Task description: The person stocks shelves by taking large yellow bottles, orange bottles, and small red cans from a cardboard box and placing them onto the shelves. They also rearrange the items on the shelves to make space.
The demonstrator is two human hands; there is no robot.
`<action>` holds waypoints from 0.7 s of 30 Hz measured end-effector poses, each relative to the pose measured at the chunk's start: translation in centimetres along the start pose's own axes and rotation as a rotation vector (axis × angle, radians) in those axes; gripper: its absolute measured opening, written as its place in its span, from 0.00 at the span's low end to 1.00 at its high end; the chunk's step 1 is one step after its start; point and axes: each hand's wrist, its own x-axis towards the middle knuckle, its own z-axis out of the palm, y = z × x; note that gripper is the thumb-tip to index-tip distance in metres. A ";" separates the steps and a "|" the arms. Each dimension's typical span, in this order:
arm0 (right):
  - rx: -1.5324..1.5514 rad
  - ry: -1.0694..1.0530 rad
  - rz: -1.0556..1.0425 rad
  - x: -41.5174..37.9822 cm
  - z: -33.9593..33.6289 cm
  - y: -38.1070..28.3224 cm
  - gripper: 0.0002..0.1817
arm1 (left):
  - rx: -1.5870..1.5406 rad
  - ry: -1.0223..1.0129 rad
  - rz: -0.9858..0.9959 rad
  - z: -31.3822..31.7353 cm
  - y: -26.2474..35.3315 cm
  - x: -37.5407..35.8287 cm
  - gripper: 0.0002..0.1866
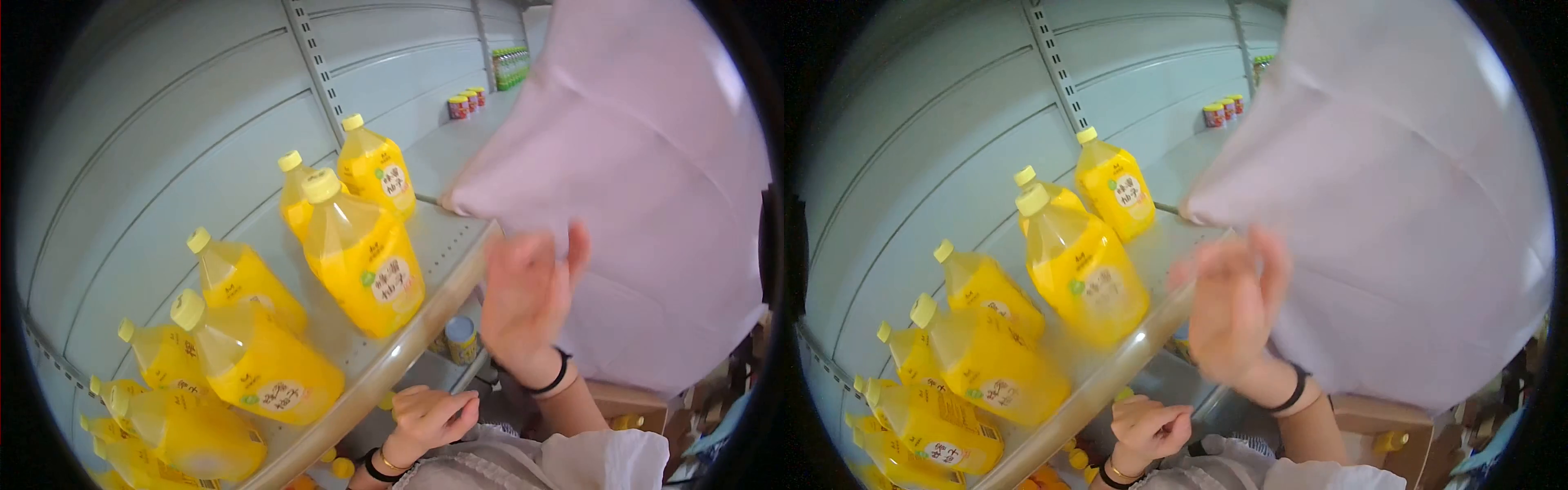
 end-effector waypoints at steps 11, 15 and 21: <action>0.199 0.041 0.323 -10.4 10.4 -9.0 0.20 | 0.069 -0.126 0.015 -9.5 7.8 -5.8 0.06; 0.264 -0.077 0.502 -14.9 14.9 -9.8 0.17 | 0.090 -0.087 -0.023 -13.6 10.3 -9.5 0.06; 0.221 0.048 0.651 -20.2 19.3 -13.3 0.15 | 0.014 -0.115 -0.081 -17.0 14.1 -14.5 0.09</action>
